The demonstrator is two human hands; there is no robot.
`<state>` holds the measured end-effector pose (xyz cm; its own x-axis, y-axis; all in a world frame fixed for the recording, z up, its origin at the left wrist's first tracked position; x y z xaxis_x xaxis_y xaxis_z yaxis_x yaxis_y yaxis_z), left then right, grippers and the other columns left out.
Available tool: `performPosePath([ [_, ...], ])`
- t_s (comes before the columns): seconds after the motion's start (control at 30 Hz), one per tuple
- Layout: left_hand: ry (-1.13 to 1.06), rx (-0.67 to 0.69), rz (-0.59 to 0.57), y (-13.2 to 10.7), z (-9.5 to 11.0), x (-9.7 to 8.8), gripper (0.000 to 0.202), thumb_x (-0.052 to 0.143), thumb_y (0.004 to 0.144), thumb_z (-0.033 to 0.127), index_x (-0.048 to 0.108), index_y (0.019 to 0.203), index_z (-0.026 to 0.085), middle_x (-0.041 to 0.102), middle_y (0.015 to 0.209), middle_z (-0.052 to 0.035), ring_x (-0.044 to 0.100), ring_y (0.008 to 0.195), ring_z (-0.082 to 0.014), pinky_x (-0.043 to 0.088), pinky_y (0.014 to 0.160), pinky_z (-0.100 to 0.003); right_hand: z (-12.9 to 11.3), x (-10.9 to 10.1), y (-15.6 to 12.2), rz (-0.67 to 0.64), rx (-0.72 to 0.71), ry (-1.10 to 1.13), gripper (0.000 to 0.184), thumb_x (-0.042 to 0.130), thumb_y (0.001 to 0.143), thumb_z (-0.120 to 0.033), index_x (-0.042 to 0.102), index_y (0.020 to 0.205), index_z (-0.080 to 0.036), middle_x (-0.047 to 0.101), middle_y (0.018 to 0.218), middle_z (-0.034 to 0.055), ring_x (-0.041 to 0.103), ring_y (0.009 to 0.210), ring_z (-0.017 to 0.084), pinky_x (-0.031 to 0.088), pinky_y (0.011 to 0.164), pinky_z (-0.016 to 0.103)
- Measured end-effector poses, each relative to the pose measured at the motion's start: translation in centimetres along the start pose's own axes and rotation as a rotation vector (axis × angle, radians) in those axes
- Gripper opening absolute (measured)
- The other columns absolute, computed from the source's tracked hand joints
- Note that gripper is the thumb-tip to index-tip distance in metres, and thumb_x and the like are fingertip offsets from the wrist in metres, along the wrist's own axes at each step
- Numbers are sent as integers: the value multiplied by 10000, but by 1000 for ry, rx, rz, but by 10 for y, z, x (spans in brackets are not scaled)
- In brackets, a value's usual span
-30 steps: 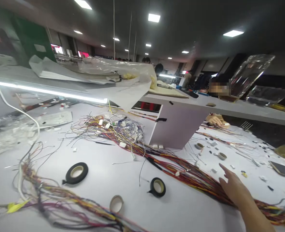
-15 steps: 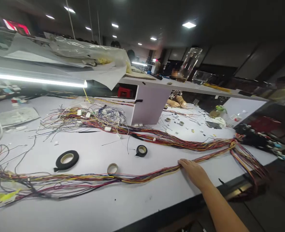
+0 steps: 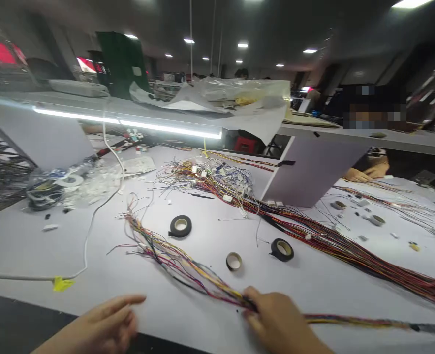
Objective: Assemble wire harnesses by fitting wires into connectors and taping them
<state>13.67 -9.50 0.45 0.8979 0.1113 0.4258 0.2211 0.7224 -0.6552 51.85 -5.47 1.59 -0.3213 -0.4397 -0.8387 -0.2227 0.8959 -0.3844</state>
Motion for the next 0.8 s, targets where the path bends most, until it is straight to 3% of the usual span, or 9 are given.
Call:
performPosePath([
  [0.13,-130,-50,-67,27,6,32,283,695,823,319,712,1011,109,716,1003,-128,658,986,-240,493,913,-328,-122,25,23,-246,-245,348,111,629,746,-324,628,831,-253,679,804,-2,575,694,177,347,591,249],
  [0.23,-109,52,-50,41,19,42,222,737,778,288,725,945,143,723,862,-77,665,861,-220,496,858,-329,-164,45,44,-453,-255,686,224,580,824,-437,577,865,-216,599,689,-25,496,573,118,341,533,223],
  [0.3,60,185,-51,45,32,40,314,763,745,276,714,1036,168,723,910,-72,642,949,-250,466,903,-348,-181,56,63,-569,-274,901,331,524,867,-526,564,894,-199,589,669,-20,492,542,107,371,524,222],
  [0.37,194,315,-18,45,42,34,395,775,713,217,699,1100,194,715,975,-61,593,1058,-261,423,958,-336,-188,57,85,-541,-281,1063,429,569,826,-603,585,851,-175,598,685,-3,508,554,104,404,545,232],
  [0.43,160,353,4,45,44,28,313,738,693,130,725,996,205,701,897,-35,597,971,-228,436,910,-300,-182,49,108,-379,-206,1238,453,666,750,-607,610,805,-161,615,740,13,532,586,104,423,562,235],
  [0.53,-194,251,-182,44,41,30,67,631,674,121,662,662,180,600,691,-14,556,700,-167,477,745,-295,-160,27,127,-68,27,1596,399,727,720,-544,610,846,-183,625,800,10,547,582,94,416,515,211],
  [0.6,-444,215,-284,42,51,31,52,599,676,161,620,630,171,567,677,-17,551,674,-165,497,724,-319,-151,18,130,15,97,1750,373,724,740,-506,594,923,-208,594,727,-28,468,479,60,346,432,182],
  [0.7,-594,345,-124,46,88,13,151,576,730,154,663,852,168,597,701,-19,606,712,-181,530,716,-333,-153,19,128,-129,10,1751,389,665,793,-502,569,1033,-211,486,556,-85,282,370,36,204,367,168],
  [0.8,-596,530,116,53,129,-19,173,504,834,146,640,939,173,526,569,22,636,682,-177,552,678,-329,-159,34,127,-209,-64,1602,423,612,816,-514,545,1065,-179,480,551,-85,300,372,40,222,373,173],
])
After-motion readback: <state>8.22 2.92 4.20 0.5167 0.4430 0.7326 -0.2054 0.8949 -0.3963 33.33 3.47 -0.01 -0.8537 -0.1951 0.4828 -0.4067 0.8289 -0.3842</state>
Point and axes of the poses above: each hand's wrist, its own y-axis towards the middle knuckle, its own x-axis out of the palm, z = x × y, the point moved 4 cm from there along y, towards the middle knuckle
